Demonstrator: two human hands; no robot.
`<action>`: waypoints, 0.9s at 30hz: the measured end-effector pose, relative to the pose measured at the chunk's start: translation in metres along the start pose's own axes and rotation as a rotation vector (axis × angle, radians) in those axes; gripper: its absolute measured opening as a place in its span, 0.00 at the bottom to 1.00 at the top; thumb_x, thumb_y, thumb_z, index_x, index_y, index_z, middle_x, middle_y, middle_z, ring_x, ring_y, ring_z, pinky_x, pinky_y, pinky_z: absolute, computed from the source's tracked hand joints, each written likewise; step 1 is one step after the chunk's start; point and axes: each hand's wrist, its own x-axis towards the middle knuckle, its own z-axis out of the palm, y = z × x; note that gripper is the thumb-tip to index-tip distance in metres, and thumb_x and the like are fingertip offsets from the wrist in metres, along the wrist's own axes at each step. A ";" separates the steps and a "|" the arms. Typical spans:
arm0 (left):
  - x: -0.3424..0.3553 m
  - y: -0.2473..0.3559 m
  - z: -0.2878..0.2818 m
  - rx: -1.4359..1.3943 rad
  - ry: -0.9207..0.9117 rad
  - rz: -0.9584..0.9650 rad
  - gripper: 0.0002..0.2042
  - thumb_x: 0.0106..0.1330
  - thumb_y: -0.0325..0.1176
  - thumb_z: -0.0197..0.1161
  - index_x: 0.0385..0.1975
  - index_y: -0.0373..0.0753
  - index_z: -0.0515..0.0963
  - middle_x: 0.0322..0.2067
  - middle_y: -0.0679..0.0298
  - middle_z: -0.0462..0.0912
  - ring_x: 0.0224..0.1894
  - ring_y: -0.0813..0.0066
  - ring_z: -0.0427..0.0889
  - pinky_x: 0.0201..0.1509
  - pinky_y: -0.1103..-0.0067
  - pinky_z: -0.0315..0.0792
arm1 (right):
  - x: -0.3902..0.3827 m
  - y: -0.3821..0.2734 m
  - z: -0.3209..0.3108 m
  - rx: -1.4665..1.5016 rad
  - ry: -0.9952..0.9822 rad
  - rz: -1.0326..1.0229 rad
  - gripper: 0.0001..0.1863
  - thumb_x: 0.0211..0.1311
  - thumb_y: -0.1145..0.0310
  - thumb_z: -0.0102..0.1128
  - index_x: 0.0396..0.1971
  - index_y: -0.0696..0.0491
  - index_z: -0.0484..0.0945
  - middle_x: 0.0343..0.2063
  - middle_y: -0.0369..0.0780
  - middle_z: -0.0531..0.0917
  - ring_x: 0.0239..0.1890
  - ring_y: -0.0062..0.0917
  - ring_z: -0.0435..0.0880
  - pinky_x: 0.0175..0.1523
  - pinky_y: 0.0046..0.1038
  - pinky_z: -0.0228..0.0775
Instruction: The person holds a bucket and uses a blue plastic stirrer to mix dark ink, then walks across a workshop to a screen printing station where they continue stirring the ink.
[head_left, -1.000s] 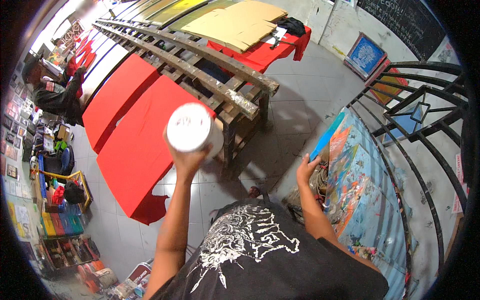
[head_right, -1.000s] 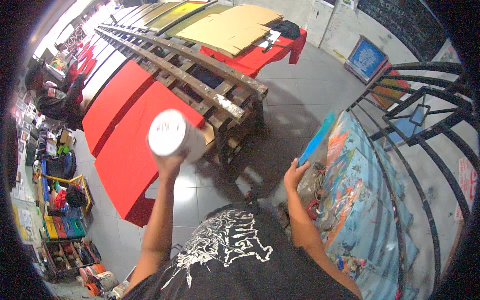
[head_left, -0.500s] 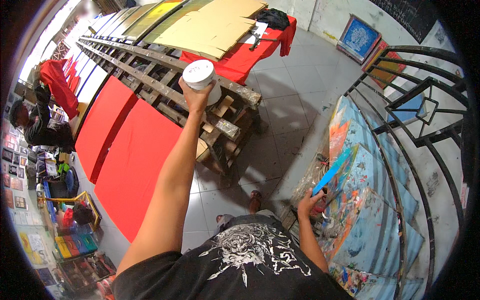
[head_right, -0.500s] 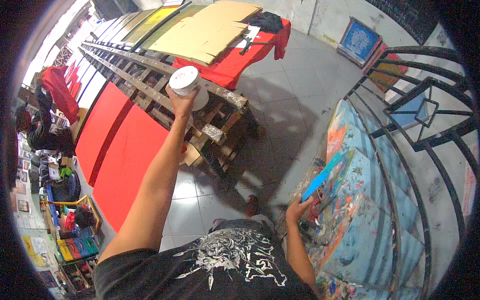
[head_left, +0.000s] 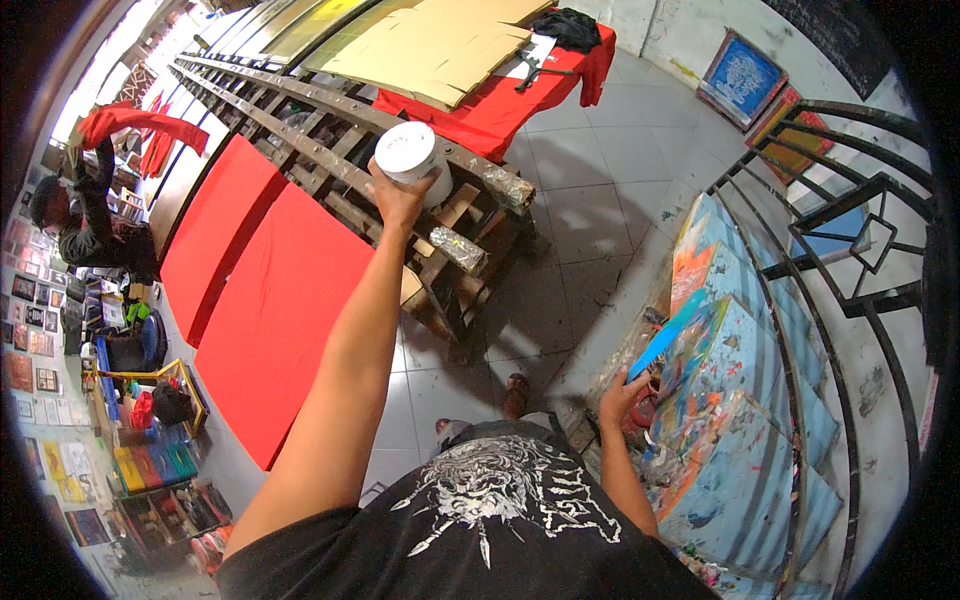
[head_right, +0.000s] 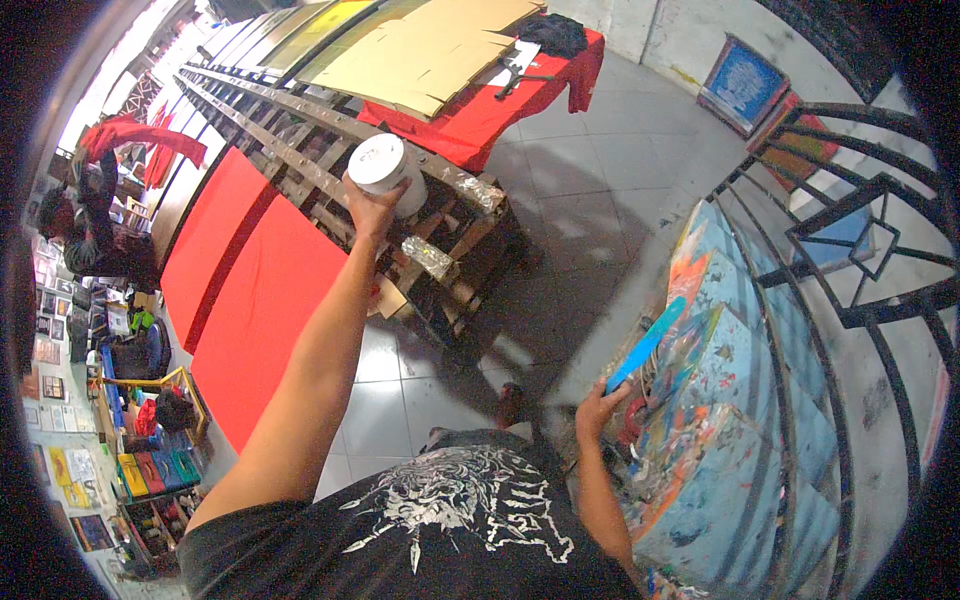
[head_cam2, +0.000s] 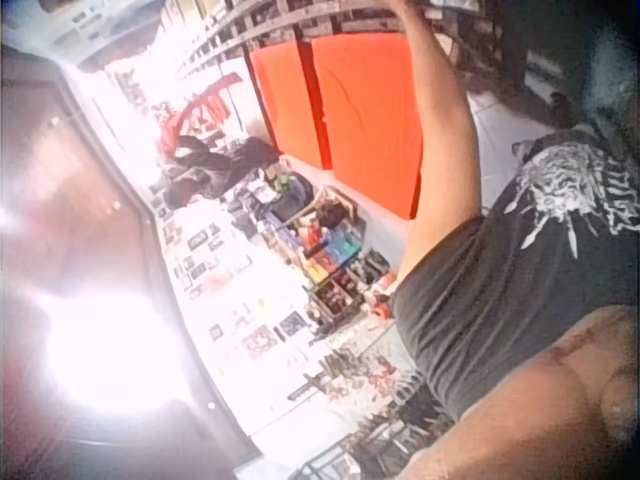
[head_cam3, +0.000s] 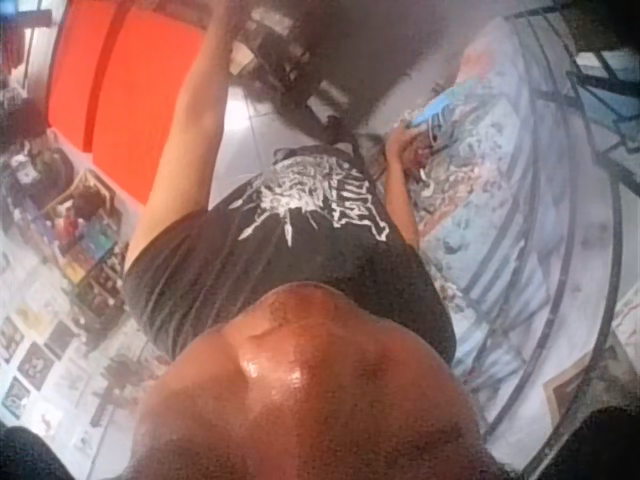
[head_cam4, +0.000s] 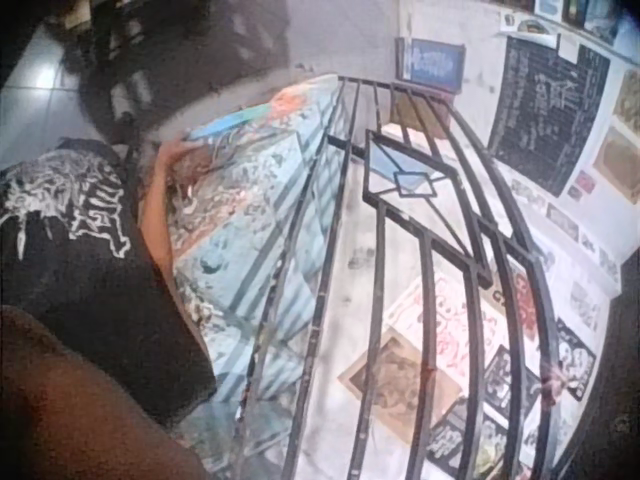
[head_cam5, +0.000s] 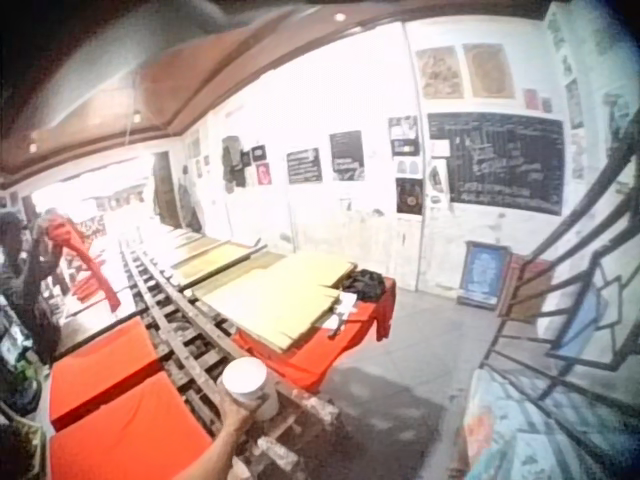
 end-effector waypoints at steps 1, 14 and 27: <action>-0.001 -0.002 -0.002 0.123 0.032 0.036 0.44 0.36 0.45 0.79 0.54 0.40 0.59 0.47 0.55 0.76 0.53 0.58 0.73 0.63 0.61 0.53 | 0.000 -0.002 0.001 0.000 0.006 0.006 0.20 0.69 0.66 0.45 0.54 0.60 0.55 0.42 0.46 0.67 0.40 0.33 0.69 0.48 0.34 0.62; -0.023 0.001 -0.033 0.165 -0.109 -0.117 0.54 0.36 0.53 0.77 0.62 0.34 0.53 0.60 0.46 0.62 0.61 0.51 0.65 0.67 0.58 0.50 | -0.004 -0.030 0.006 0.149 -0.058 -0.039 0.20 0.65 0.68 0.50 0.52 0.60 0.58 0.41 0.49 0.69 0.45 0.40 0.70 0.53 0.38 0.61; -0.428 -0.106 -0.286 -0.103 -0.367 -0.781 0.35 0.57 0.43 0.67 0.58 0.28 0.60 0.54 0.43 0.70 0.56 0.56 0.72 0.60 0.66 0.66 | -0.090 -0.037 0.018 -0.187 -0.744 -0.306 0.14 0.64 0.69 0.53 0.41 0.60 0.62 0.36 0.46 0.72 0.37 0.37 0.73 0.47 0.35 0.65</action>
